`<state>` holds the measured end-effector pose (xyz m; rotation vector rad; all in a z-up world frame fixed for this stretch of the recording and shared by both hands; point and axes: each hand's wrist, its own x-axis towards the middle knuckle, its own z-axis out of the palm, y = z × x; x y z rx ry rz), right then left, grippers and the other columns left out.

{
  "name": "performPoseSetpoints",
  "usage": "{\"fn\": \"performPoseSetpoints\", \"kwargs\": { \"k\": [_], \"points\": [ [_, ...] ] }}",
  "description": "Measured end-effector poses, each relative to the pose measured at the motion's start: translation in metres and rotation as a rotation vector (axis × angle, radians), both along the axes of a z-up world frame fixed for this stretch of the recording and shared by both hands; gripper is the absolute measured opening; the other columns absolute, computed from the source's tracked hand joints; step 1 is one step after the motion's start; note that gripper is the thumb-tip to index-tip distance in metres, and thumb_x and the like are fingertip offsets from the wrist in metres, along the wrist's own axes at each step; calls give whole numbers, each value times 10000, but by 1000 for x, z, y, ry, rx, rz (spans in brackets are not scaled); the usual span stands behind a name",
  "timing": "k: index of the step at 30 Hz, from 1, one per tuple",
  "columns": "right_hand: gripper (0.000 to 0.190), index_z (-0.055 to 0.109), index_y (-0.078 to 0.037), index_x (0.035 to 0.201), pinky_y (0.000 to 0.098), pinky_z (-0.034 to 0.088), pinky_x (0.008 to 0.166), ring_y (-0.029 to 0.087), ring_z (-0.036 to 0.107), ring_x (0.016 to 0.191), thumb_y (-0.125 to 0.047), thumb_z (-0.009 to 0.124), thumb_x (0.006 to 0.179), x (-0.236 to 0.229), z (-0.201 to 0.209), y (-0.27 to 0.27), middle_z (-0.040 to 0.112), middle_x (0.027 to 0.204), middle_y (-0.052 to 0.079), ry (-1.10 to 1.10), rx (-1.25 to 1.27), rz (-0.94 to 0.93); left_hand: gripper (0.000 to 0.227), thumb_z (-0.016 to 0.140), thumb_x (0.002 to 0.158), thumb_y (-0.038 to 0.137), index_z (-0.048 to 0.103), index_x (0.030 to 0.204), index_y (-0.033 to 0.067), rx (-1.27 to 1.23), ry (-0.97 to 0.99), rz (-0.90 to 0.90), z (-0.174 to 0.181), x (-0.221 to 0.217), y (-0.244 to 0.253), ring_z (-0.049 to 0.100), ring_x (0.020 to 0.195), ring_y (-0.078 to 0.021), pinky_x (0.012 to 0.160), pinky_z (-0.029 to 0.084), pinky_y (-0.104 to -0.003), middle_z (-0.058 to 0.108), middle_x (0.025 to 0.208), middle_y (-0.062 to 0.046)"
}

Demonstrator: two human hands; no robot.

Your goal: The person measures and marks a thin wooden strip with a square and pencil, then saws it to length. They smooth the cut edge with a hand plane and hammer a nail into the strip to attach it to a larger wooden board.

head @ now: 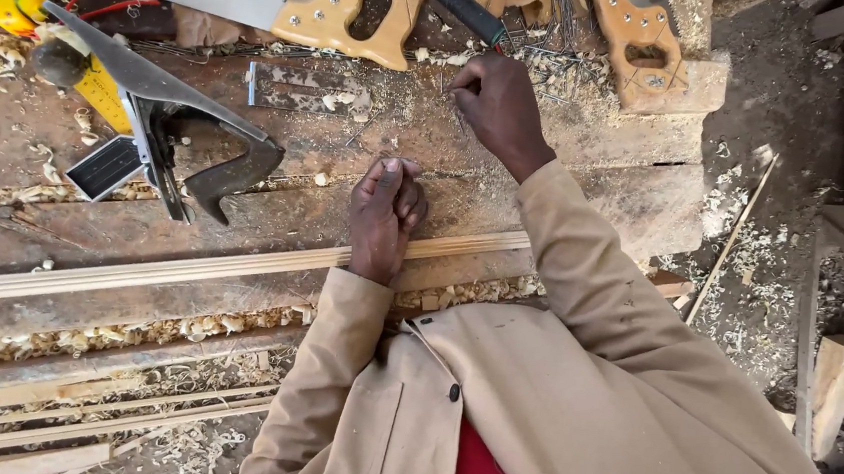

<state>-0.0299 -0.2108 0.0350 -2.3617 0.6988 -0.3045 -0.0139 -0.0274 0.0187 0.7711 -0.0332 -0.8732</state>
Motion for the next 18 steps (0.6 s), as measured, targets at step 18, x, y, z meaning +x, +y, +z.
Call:
{"fn": "performPoseSetpoints", "kwargs": {
  "k": [18],
  "points": [
    [158,635,31,934,310,432,479,205,545,521,-14,499,867,0,1,-9,635,798,205,9,-16,318,235,525,896,282,558,834,58,2,-9,1,2,0,0,308,418,-74,419,262,-207,350,502,24]
  ]
}}
